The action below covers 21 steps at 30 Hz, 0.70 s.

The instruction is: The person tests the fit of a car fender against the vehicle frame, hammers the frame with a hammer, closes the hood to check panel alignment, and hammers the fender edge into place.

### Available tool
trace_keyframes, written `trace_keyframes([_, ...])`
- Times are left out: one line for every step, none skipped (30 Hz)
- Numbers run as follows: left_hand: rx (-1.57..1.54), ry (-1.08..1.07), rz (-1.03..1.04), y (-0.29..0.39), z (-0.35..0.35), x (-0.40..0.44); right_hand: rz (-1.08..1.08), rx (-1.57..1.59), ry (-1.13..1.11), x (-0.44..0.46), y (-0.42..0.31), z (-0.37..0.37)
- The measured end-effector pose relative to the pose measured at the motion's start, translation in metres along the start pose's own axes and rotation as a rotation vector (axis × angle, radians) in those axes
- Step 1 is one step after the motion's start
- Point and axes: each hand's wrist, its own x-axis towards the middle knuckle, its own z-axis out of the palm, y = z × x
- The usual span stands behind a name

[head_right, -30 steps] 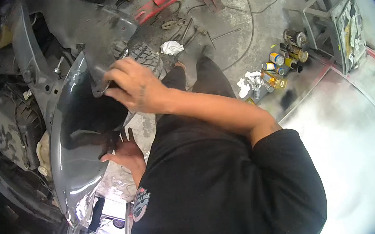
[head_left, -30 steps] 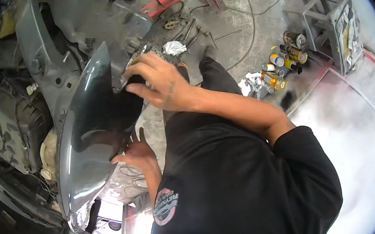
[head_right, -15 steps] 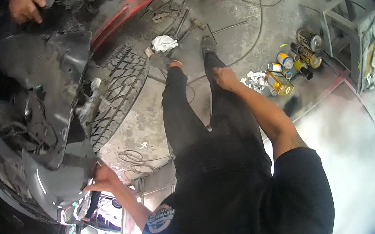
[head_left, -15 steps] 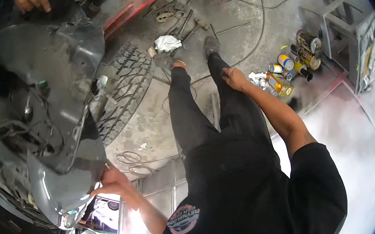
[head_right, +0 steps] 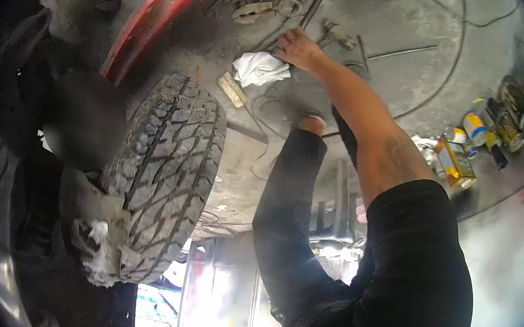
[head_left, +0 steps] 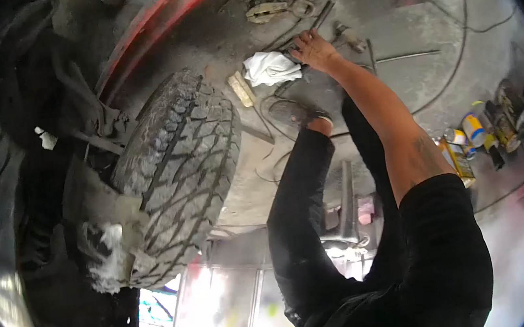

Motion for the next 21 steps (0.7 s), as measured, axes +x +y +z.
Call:
trace_keyframes([-0.123,0.047,-0.055,-0.002,0.017,-0.008,-0.052,-0.082,0.062,0.017,-0.001,0.020])
trace_keyframes([-0.241,0.098,-0.108,-0.001,0.037,-0.018,-0.108,-0.160,0.122,0.027,-0.010,0.036])
trace_keyframes([-0.371,0.151,-0.161,-0.002,0.051,-0.025,-0.119,-0.139,0.122,0.033,-0.013,0.035])
trace_keyframes([-0.514,0.203,-0.217,-0.005,0.055,-0.029,-0.122,-0.050,0.054,0.037,-0.007,0.030])
trace_keyframes([-0.510,0.204,-0.209,-0.006,0.055,-0.029,-0.123,0.034,-0.012,0.042,-0.005,0.027])
trace_keyframes([-0.350,0.207,-0.171,-0.006,0.056,-0.028,-0.193,-0.015,0.021,0.048,0.004,0.039])
trace_keyframes([-0.193,0.210,-0.132,-0.001,0.057,-0.029,-0.199,-0.013,0.025,0.052,0.006,0.041])
trace_keyframes([-0.199,0.208,-0.126,0.012,0.049,-0.023,-0.039,0.190,-0.116,0.057,0.009,0.039])
trace_keyframes([-0.082,0.237,-0.029,0.031,0.034,-0.011,0.126,0.390,-0.249,0.062,0.017,0.037])
trace_keyframes([0.029,0.263,0.072,0.040,0.023,-0.005,-0.170,-0.002,-0.127,0.063,0.028,0.057])
trace_keyframes([0.004,0.250,0.082,0.035,0.023,-0.008,-0.165,-0.016,-0.102,0.066,0.034,0.061])
trace_keyframes([-0.007,0.197,0.047,0.021,0.032,-0.012,-0.191,0.019,-0.071,0.065,0.036,0.061])
trace_keyframes([-0.009,0.148,0.007,0.008,0.038,-0.013,-0.217,0.058,-0.049,0.065,0.037,0.064])
trace_keyframes([-0.001,0.126,-0.005,0.003,0.041,-0.014,-0.215,0.061,-0.050,0.064,0.033,0.073])
trace_keyframes([-0.009,0.120,-0.012,0.002,0.039,-0.014,-0.144,0.180,-0.061,0.061,0.030,0.079])
trace_keyframes([-0.033,0.111,-0.020,-0.001,0.035,-0.014,-0.068,0.287,-0.065,0.061,0.035,0.080])
trace_keyframes([-0.050,0.097,-0.027,-0.003,0.029,-0.012,-0.063,0.275,-0.064,0.052,0.040,0.064])
trace_keyframes([-0.056,0.078,-0.033,-0.006,0.027,-0.010,-0.171,0.162,-0.087,0.031,0.036,0.040])
trace_keyframes([-0.068,0.057,-0.049,-0.008,0.024,-0.009,-0.273,0.047,-0.111,0.006,0.031,0.015])
trace_keyframes([-0.087,0.034,-0.063,-0.009,0.020,-0.008,-0.268,0.089,-0.047,-0.017,0.030,-0.007])
trace_keyframes([-0.107,0.005,-0.071,-0.010,0.015,-0.006,-0.120,0.232,-0.110,-0.043,0.024,-0.034])
